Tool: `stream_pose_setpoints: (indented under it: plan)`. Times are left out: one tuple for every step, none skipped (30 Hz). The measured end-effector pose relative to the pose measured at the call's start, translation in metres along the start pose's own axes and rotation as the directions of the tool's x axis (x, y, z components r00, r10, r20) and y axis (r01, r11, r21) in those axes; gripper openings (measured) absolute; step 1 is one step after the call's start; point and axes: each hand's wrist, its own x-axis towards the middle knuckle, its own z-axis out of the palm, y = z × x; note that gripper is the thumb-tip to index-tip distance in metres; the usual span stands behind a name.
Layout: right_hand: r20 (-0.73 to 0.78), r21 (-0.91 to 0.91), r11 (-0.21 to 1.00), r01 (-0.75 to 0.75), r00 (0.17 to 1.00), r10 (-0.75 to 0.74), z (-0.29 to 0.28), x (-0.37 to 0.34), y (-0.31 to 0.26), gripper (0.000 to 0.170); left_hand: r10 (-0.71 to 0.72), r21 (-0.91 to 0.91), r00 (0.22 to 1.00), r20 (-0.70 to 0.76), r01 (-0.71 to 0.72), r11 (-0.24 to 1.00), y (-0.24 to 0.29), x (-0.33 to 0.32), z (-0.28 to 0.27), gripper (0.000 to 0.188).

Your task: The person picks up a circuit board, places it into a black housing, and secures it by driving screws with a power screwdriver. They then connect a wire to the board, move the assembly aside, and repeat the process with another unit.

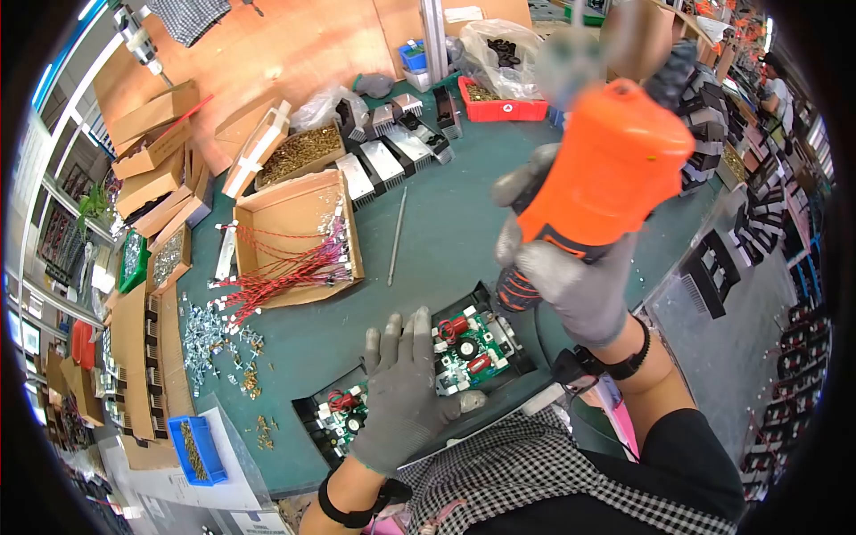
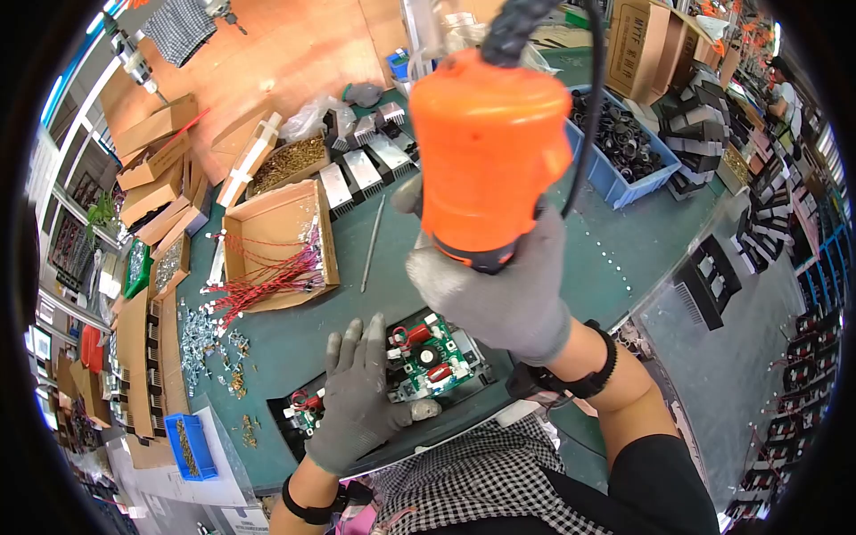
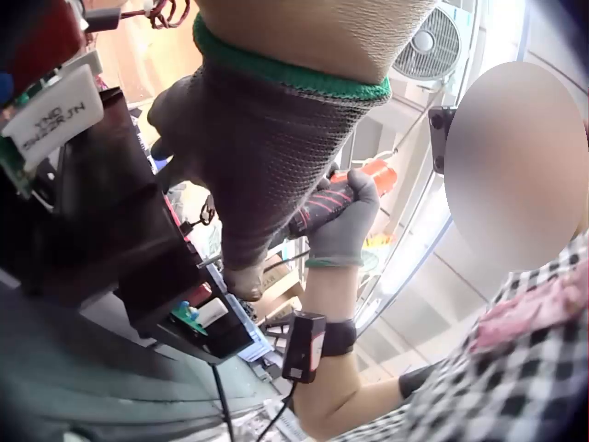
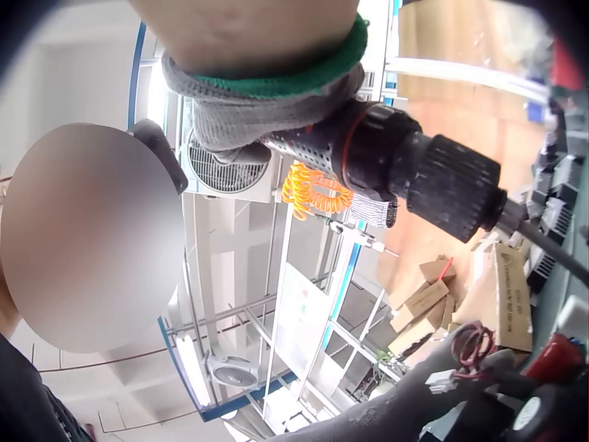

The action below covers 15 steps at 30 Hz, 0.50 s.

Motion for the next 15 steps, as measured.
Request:
stream_pose_setpoints:
  plan:
    - [0.017, -0.036, 0.999, 0.010, 1.000, -0.010, -0.002, 0.000, 0.008, 0.061, -0.001, 0.000, 1.000, 0.010, 0.001, 1.000, 0.001, 0.002, 0.003, 0.120]
    - [0.020, -0.038, 0.999, 0.007, 1.000, -0.006, -0.002, 0.000, 0.014, 0.060, -0.003, 0.002, 1.000, 0.019, 0.003, 1.000, 0.003, 0.005, 0.006, 0.119]
    - [0.022, -0.039, 0.999, 0.004, 1.000, -0.003, -0.002, 0.000, 0.018, 0.060, -0.006, 0.005, 1.000, 0.028, 0.006, 1.000, 0.004, 0.007, 0.008, 0.119]
    - [0.010, -0.007, 1.000, -0.015, 1.000, 0.015, 0.000, -0.002, 0.022, 0.059, -0.022, -0.016, 0.999, 0.037, 0.022, 1.000, 0.006, 0.009, 0.008, 0.118]
    - [-0.004, 0.025, 0.999, -0.034, 0.999, 0.034, 0.000, -0.003, 0.023, 0.058, -0.037, -0.037, 0.998, 0.047, 0.039, 0.999, 0.009, 0.010, 0.007, 0.118]
    - [0.002, 0.022, 0.999, -0.042, 0.999, 0.042, 0.000, -0.003, 0.023, 0.058, -0.052, -0.057, 0.997, 0.056, 0.056, 0.997, 0.010, 0.012, 0.007, 0.118]
    - [0.009, 0.019, 0.999, -0.051, 0.999, 0.050, -0.001, -0.002, 0.021, 0.058, -0.059, -0.060, 0.996, 0.070, 0.063, 0.996, 0.010, 0.013, 0.007, 0.117]
    - [0.019, 0.017, 0.998, -0.055, 0.998, 0.054, -0.002, -0.002, 0.021, 0.058, -0.066, -0.064, 0.994, 0.083, 0.071, 0.995, 0.010, 0.014, 0.008, 0.117]
    - [0.028, 0.014, 0.998, -0.059, 0.998, 0.059, -0.004, -0.002, 0.022, 0.058, -0.073, -0.066, 0.993, 0.094, 0.079, 0.995, 0.010, 0.014, 0.009, 0.117]
    - [0.040, 0.010, 0.998, -0.059, 0.997, 0.058, -0.005, -0.002, 0.023, 0.057, -0.078, -0.064, 0.992, 0.101, 0.085, 0.994, 0.009, 0.014, 0.010, 0.116]
    - [0.052, 0.005, 0.998, -0.059, 0.997, 0.059, -0.006, -0.002, 0.023, 0.057, -0.084, -0.062, 0.991, 0.108, 0.091, 0.994, 0.009, 0.014, 0.012, 0.116]
    - [0.050, -0.027, 0.999, -0.042, 0.998, 0.044, -0.005, -0.002, 0.023, 0.056, -0.089, -0.059, 0.989, 0.116, 0.097, 0.994, 0.009, 0.014, 0.012, 0.115]
    - [0.049, -0.061, 0.998, -0.025, 0.998, 0.028, -0.003, -0.001, 0.021, 0.055, -0.090, -0.064, 0.988, 0.123, 0.099, 0.993, 0.009, 0.013, 0.012, 0.114]
    - [0.047, -0.094, 0.996, -0.007, 0.999, 0.012, 0.000, -0.001, 0.021, 0.054, -0.091, -0.068, 0.987, 0.130, 0.100, 0.993, 0.009, 0.013, 0.011, 0.113]
    - [0.031, -0.082, 0.997, 0.005, 1.000, -0.002, 0.003, 0.000, 0.023, 0.053, -0.091, -0.072, 0.986, 0.137, 0.102, 0.992, 0.009, 0.013, 0.011, 0.112]
